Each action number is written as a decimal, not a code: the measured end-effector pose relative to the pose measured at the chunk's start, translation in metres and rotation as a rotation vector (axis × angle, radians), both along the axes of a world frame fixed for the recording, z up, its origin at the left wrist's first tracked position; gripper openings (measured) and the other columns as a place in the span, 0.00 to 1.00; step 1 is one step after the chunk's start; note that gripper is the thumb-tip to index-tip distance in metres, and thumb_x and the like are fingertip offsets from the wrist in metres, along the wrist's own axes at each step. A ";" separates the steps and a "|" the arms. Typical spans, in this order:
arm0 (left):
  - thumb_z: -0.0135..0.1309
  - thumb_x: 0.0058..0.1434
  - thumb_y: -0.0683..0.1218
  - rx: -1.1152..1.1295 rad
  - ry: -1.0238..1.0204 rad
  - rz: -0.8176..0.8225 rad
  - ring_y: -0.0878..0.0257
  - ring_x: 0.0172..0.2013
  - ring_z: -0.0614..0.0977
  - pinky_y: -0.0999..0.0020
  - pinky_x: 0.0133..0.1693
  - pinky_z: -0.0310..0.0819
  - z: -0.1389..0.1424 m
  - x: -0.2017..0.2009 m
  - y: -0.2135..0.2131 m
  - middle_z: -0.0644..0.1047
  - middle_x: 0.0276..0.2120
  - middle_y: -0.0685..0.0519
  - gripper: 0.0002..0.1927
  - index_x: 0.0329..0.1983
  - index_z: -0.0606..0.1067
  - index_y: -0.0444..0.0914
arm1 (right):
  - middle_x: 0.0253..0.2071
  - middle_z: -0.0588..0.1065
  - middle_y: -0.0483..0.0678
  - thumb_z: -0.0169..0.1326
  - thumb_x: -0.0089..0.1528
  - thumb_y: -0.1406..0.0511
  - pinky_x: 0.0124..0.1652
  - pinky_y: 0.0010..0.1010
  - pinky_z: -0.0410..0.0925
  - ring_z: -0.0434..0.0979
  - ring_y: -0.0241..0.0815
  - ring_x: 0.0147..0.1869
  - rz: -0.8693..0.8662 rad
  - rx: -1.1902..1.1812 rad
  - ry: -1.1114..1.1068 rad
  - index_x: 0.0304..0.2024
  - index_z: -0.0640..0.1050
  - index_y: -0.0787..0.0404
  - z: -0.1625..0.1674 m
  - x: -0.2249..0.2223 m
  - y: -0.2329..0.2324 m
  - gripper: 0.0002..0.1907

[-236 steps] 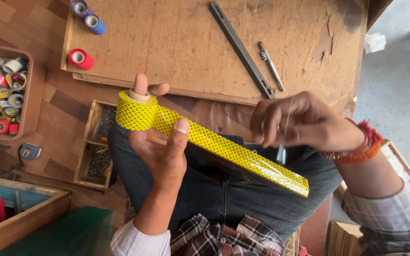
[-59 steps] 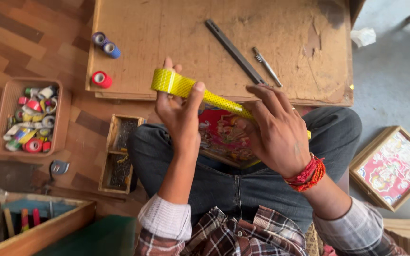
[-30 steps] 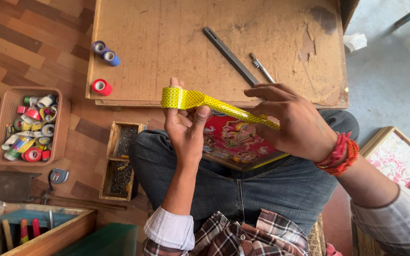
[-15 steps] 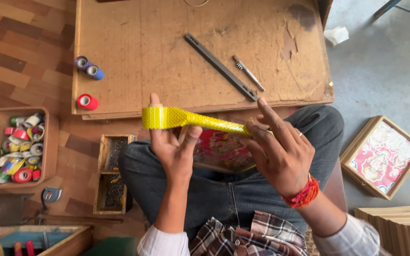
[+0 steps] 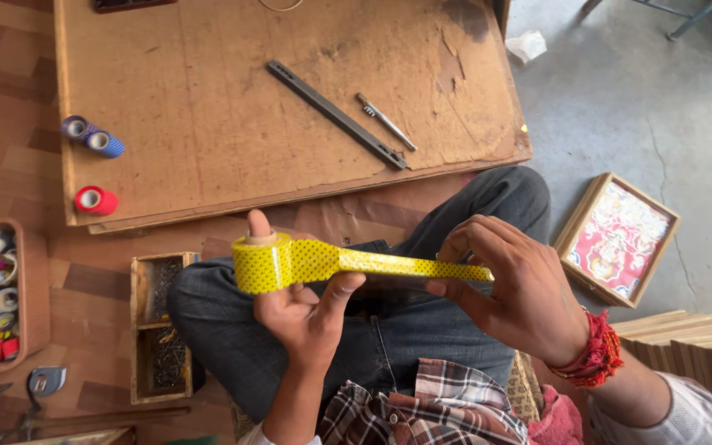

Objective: The person sits on the floor and uses a utility knife and ruler to trim a clear plastic sheet over a framed religious print. They then apply yellow patterned tape around the frame edges to secure the plastic.

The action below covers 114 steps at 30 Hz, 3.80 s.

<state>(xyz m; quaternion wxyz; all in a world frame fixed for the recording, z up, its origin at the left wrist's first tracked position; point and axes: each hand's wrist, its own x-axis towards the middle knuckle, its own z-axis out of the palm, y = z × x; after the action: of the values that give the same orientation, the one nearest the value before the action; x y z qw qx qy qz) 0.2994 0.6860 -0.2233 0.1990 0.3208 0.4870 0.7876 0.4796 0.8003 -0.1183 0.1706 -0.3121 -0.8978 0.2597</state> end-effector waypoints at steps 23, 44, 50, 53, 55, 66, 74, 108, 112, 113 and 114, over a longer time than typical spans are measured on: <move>0.73 0.57 0.45 0.002 -0.013 -0.008 0.67 0.48 0.76 0.72 0.54 0.79 -0.012 -0.008 -0.002 0.72 0.50 0.55 0.58 0.82 0.49 0.30 | 0.56 0.75 0.58 0.69 0.54 0.68 0.41 0.26 0.77 0.83 0.38 0.43 0.021 0.229 0.427 0.42 0.81 0.64 -0.052 0.010 -0.009 0.15; 0.70 0.58 0.48 -0.220 0.900 -0.034 0.53 0.55 0.83 0.60 0.58 0.79 0.085 -0.042 0.024 0.77 0.60 0.42 0.37 0.68 0.68 0.37 | 0.53 0.79 0.53 0.62 0.62 0.70 0.54 0.31 0.73 0.80 0.40 0.57 0.141 -0.266 0.461 0.49 0.78 0.67 -0.073 -0.017 0.013 0.13; 0.62 0.58 0.62 -0.437 0.970 -0.149 0.51 0.43 0.82 0.57 0.46 0.75 0.075 -0.043 0.065 0.78 0.46 0.46 0.40 0.66 0.73 0.33 | 0.38 0.80 0.43 0.63 0.64 0.68 0.43 0.23 0.72 0.76 0.27 0.42 -0.079 -0.639 0.563 0.47 0.80 0.68 -0.124 -0.040 0.017 0.12; 0.47 0.59 0.74 -0.398 1.339 0.265 0.49 0.49 0.78 0.48 0.56 0.70 0.046 -0.067 0.065 0.75 0.51 0.45 0.40 0.51 0.78 0.35 | 0.43 0.81 0.42 0.61 0.64 0.67 0.46 0.22 0.72 0.77 0.27 0.46 -0.050 -0.712 0.650 0.51 0.78 0.68 -0.139 -0.041 0.026 0.15; 0.37 0.67 0.78 -0.573 1.239 0.297 0.47 0.55 0.76 0.47 0.55 0.67 0.024 -0.103 0.052 0.74 0.55 0.42 0.41 0.34 0.79 0.38 | 0.45 0.81 0.43 0.61 0.64 0.66 0.48 0.22 0.73 0.78 0.28 0.47 -0.041 -0.744 0.671 0.53 0.78 0.68 -0.148 -0.039 0.034 0.17; 0.58 0.64 0.61 -0.184 -0.183 -0.037 0.58 0.53 0.80 0.57 0.52 0.81 -0.079 -0.199 0.019 0.67 0.64 0.48 0.50 0.79 0.44 0.43 | 0.48 0.80 0.48 0.59 0.67 0.67 0.52 0.27 0.72 0.78 0.33 0.50 -0.121 -0.800 0.793 0.54 0.78 0.69 -0.194 -0.035 0.049 0.14; 0.69 0.62 0.44 -0.010 -0.157 0.160 0.62 0.49 0.78 0.62 0.56 0.79 -0.079 -0.178 0.035 0.71 0.53 0.52 0.51 0.82 0.51 0.40 | 0.48 0.79 0.46 0.59 0.71 0.68 0.51 0.23 0.68 0.75 0.29 0.48 -0.158 -0.684 0.772 0.54 0.78 0.69 -0.219 -0.030 0.047 0.12; 0.69 0.70 0.40 0.157 -0.171 0.243 0.66 0.47 0.75 0.71 0.53 0.77 -0.098 -0.167 0.045 0.71 0.54 0.52 0.46 0.81 0.50 0.40 | 0.34 0.84 0.47 0.67 0.52 0.66 0.38 0.26 0.75 0.83 0.34 0.39 0.361 -0.499 -0.364 0.57 0.75 0.63 -0.038 -0.080 0.168 0.30; 0.66 0.69 0.41 0.148 -0.195 0.250 0.66 0.48 0.75 0.71 0.53 0.75 -0.095 -0.164 0.044 0.72 0.57 0.53 0.47 0.83 0.50 0.41 | 0.34 0.84 0.48 0.71 0.46 0.60 0.39 0.33 0.75 0.84 0.39 0.40 0.453 -0.350 -0.574 0.57 0.74 0.58 -0.036 -0.128 0.164 0.37; 0.66 0.69 0.41 0.133 -0.189 0.252 0.66 0.49 0.75 0.71 0.53 0.75 -0.094 -0.164 0.043 0.72 0.58 0.53 0.47 0.83 0.49 0.41 | 0.34 0.84 0.49 0.71 0.45 0.59 0.39 0.35 0.74 0.84 0.41 0.40 0.452 -0.324 -0.624 0.57 0.74 0.57 -0.038 -0.145 0.160 0.38; 0.65 0.69 0.42 0.117 -0.184 0.252 0.66 0.49 0.75 0.70 0.54 0.76 -0.093 -0.164 0.042 0.72 0.60 0.54 0.47 0.82 0.49 0.41 | 0.33 0.83 0.51 0.71 0.45 0.58 0.38 0.38 0.73 0.83 0.44 0.39 0.475 -0.320 -0.628 0.56 0.74 0.56 -0.040 -0.163 0.154 0.37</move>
<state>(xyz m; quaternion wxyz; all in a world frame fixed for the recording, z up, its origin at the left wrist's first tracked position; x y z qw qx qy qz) 0.1356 0.7283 -0.3159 0.1236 0.1948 0.4565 0.8593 0.3170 0.9541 -0.1587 -0.2263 -0.1831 -0.9016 0.3201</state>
